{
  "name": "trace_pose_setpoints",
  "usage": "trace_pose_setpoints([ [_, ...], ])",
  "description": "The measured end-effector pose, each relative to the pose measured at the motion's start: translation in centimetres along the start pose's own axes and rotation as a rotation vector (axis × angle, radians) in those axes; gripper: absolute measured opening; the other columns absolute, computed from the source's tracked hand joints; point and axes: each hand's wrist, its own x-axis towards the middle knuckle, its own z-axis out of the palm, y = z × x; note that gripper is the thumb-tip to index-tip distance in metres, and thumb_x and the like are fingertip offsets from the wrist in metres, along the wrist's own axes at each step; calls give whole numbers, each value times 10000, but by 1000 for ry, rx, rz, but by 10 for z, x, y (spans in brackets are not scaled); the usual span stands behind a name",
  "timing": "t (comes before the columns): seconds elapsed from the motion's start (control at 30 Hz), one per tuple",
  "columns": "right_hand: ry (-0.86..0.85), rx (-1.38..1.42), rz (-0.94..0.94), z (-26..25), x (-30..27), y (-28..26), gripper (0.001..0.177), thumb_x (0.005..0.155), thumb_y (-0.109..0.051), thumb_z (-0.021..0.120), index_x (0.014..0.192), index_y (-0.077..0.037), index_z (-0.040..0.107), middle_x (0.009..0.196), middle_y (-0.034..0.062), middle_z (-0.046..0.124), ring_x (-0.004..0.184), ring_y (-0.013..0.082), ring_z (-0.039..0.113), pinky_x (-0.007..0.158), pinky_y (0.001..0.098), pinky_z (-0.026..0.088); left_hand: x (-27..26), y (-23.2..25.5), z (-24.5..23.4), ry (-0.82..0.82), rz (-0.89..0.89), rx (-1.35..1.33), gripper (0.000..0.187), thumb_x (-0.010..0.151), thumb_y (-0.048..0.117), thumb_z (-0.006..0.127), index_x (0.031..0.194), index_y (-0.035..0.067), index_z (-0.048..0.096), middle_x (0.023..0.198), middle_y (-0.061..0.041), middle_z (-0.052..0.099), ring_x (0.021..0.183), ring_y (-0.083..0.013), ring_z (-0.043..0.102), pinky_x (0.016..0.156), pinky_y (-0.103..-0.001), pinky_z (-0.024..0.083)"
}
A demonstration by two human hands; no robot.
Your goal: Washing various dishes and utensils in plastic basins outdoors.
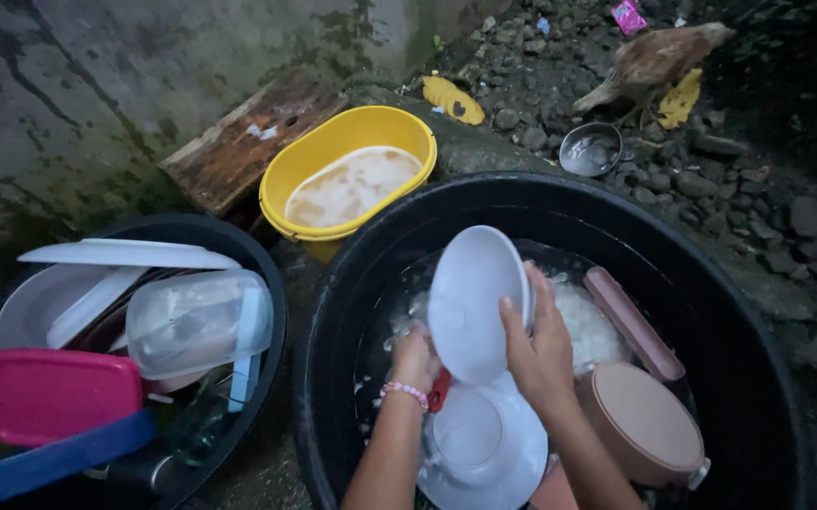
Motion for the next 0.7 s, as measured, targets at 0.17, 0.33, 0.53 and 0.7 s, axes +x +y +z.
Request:
trace_pose_setpoints([
  [0.17, -50, 257, 394, 1, -1, 73, 498, 959, -204, 567, 1441, -81, 542, 1188, 157, 697, 962, 238, 705, 804, 353, 563, -146, 128, 98, -39, 171, 14, 406, 1068, 289, 490, 1193, -47, 679, 1088, -147, 736, 937, -254, 702, 832, -394, 567],
  [0.33, -24, 651, 542, 39, -33, 274, 480, 945, -163, 581, 1408, -36, 576, 1192, 177, 693, 993, 256, 687, 821, 375, 566, -198, 114, 151, -267, 694, 426, 401, 1020, 173, 512, 1316, -50, 667, 1240, -169, 732, 1158, -286, 676, 1026, -389, 508],
  [0.53, -83, 1042, 648, 85, -77, 380, 506, 976, -207, 568, 1455, -53, 516, 1260, 163, 649, 1071, 267, 653, 877, 394, 547, -299, 87, 194, -513, 1379, 949, 497, 1022, 165, 509, 1452, -84, 506, 1438, -291, 566, 1374, -475, 531, 1233, -537, 375],
  [0.7, -142, 1378, 719, 110, -83, 332, 532, 1002, -244, 557, 1495, -67, 466, 1317, 150, 612, 1135, 276, 626, 924, 411, 531, -304, 61, 188, -890, 1561, 1263, 308, 1116, 185, 546, 1341, 4, 653, 1406, -177, 649, 1403, -265, 586, 1217, -416, 403],
])
